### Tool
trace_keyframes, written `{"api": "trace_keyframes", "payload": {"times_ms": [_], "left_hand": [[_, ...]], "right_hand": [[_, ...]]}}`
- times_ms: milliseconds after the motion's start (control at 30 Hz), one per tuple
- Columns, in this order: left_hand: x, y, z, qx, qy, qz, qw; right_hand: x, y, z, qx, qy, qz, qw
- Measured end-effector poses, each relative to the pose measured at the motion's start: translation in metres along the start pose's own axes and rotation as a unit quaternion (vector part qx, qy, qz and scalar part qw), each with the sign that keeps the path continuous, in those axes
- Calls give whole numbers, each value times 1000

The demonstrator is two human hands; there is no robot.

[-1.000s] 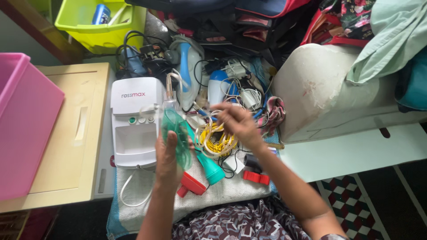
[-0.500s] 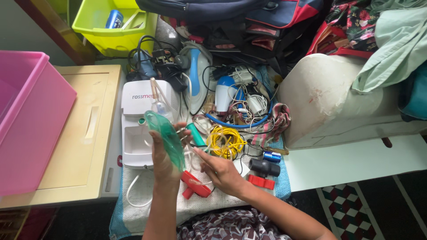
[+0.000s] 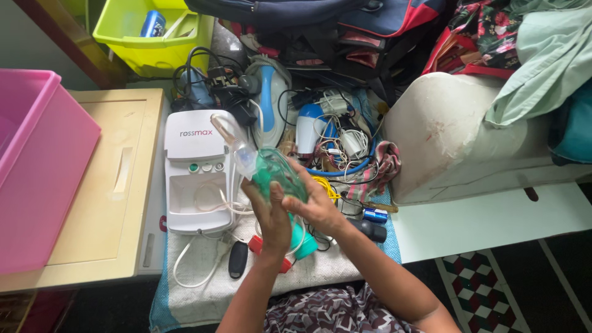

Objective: The person assembles a nebulizer by connecting a clear tube to a green mask, attaching a mouthpiece, and linking the tube to a Rossmax nebulizer machine. They handle the mask, tube, and mouthpiece one at a time, then connect the tube to the machine and test the setup.

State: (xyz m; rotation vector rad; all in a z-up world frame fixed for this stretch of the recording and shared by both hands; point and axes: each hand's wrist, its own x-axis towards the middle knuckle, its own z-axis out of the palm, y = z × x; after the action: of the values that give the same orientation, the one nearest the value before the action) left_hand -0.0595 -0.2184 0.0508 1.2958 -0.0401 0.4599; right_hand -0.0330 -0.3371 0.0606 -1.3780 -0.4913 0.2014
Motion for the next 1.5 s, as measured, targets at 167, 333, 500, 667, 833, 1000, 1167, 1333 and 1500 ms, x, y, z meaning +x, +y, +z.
{"api": "trace_keyframes", "payload": {"times_ms": [167,333,500,667,833,1000,1167,1333,1500], "left_hand": [[0,7,-24,6,-200,-18,980],[29,37,-54,42,-105,-64,992],[83,49,-64,-38,-275,-239,931],[106,90,-74,-16,-463,-273,843],[100,97,-55,341,-524,-197,755],[86,80,-35,244,-430,-232,838],[95,78,-43,166,-208,-234,935],[103,72,-53,430,-112,77,892],[116,66,-64,571,-11,216,792]], "right_hand": [[1,5,-42,159,0,96,983],[-4,4,-94,124,-27,160,979],[-4,6,-110,125,-88,198,968],[17,-21,-124,35,-146,204,968],[43,-52,-110,-162,-221,204,940],[69,-73,-104,-99,-218,114,964],[57,-53,-86,94,-230,129,960],[20,-29,-65,-10,-168,155,974],[9,-50,-52,-436,-130,-279,846]]}}
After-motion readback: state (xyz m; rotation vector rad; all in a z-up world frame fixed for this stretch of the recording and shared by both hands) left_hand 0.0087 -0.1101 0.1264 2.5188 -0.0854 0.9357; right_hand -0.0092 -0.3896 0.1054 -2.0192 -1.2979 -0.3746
